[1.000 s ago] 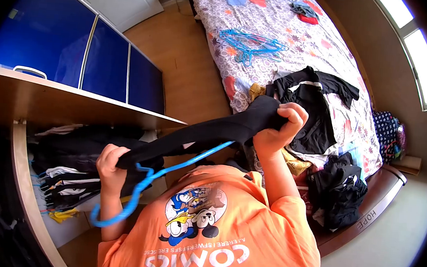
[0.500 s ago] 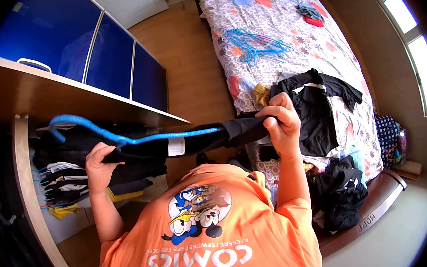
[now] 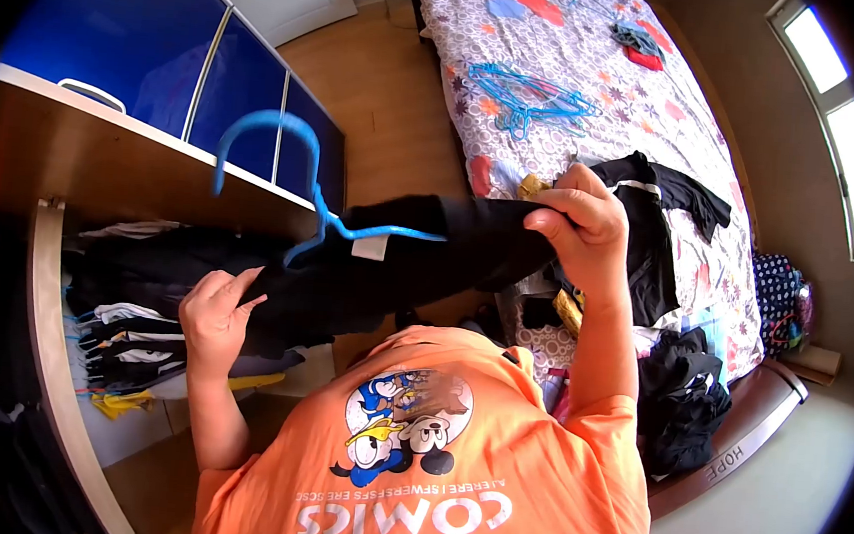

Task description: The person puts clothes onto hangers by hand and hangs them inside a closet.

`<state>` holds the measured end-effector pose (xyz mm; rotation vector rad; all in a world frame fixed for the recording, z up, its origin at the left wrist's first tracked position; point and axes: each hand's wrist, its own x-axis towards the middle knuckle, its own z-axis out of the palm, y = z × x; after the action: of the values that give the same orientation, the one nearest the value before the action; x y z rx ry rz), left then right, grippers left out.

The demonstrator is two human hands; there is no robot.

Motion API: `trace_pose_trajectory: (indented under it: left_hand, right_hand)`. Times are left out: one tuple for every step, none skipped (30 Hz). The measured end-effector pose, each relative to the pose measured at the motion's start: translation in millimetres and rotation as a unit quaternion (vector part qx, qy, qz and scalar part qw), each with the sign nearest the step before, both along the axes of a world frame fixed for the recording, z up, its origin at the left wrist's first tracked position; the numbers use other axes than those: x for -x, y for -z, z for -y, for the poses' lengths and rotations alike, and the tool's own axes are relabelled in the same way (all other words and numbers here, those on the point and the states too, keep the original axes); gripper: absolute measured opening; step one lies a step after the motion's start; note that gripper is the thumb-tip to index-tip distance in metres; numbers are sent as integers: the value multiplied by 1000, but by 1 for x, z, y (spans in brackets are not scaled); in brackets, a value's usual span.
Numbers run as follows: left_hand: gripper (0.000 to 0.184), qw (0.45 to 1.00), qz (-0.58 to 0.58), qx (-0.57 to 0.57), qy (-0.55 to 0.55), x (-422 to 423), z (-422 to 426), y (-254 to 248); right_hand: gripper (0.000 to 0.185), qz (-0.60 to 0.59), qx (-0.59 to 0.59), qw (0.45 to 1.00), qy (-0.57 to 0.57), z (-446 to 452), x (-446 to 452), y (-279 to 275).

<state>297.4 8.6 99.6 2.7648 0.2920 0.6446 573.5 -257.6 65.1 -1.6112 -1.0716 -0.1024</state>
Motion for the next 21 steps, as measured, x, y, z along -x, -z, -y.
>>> trace_pose_trajectory:
  left_hand:
    - [42, 1000, 1, 14, -3, 0, 1, -1]
    - [41, 999, 12, 30, -2, 2, 2, -1]
    - [41, 999, 13, 29, -4, 2, 2, -1]
    - [40, 998, 51, 32, -9, 2, 1, 0]
    - [40, 995, 89, 36, -15, 3, 1, 0]
    - [38, 995, 89, 31, -25, 5, -1, 0]
    - [38, 995, 91, 31, -28, 4, -1, -1]
    - [37, 994, 101, 27, -14, 0, -1, 0]
    - [36, 994, 109, 23, 0, -2, -3, 0]
    - [33, 994, 110, 27, -3, -1, -6, 2]
    - [33, 993, 111, 26, -6, -2, -11, 1]
    - [34, 994, 112, -11, -16, -3, -15, 0]
    - [34, 992, 112, -47, -26, -5, -18, -1]
    - [34, 990, 97, -80, -58, -7, -19, -4]
    - [37, 987, 93, -106, -72, -6, -24, -2]
    - [36, 987, 95, -86, -98, -3, -29, 2]
    - [36, 986, 96, -66, -122, 0, -35, 10]
    - [36, 986, 96, -66, -121, 7, -45, 24]
    - [33, 977, 54, 67, -194, 15, -56, 41]
    - [30, 944, 11, 198, -263, 21, -63, 53]
    - [30, 944, 11, 199, -262, 23, -66, 59]
  right_hand:
    - [21, 11, 19, 1000, 3, -4, 6, -5]
    - [22, 92, 24, 995, -18, -11, 7, -13]
    - [23, 172, 27, 984, -39, -17, 6, -19]
    - [26, 196, 50, 979, -29, -21, 7, -19]
    - [26, 197, 49, 979, -30, -22, 6, -17]
    - [28, 179, 79, 980, -31, -21, 5, -14]
    - [29, 162, 110, 980, -32, -21, 3, -12]
    - [29, 197, 126, 972, -35, -23, 1, -11]
    - [29, 199, 126, 971, -40, -23, 2, -11]
    - [29, 208, 128, 970, -17, -23, 4, -12]
    - [29, 218, 129, 967, 6, -25, 5, -13]
    - [28, 221, 85, 971, 18, -29, 5, -16]
    - [27, 210, 68, 975, 30, -30, 3, -18]
    - [26, 203, 75, 975, 41, -28, 2, -23]
    - [26, 197, 83, 976, 52, -25, -1, -28]
    - [26, 201, 71, 975, 62, -23, -4, -30]
    - [25, 200, 65, 975, 70, -22, -6, -32]
    - [25, 216, 65, 971, 78, -21, -7, -35]
    - [24, 232, 66, 967, 86, -20, -7, -37]
    - [24, 233, 68, 966, 87, -19, -8, -38]
    - [24, 247, 72, 962, 86, -19, -8, -39]
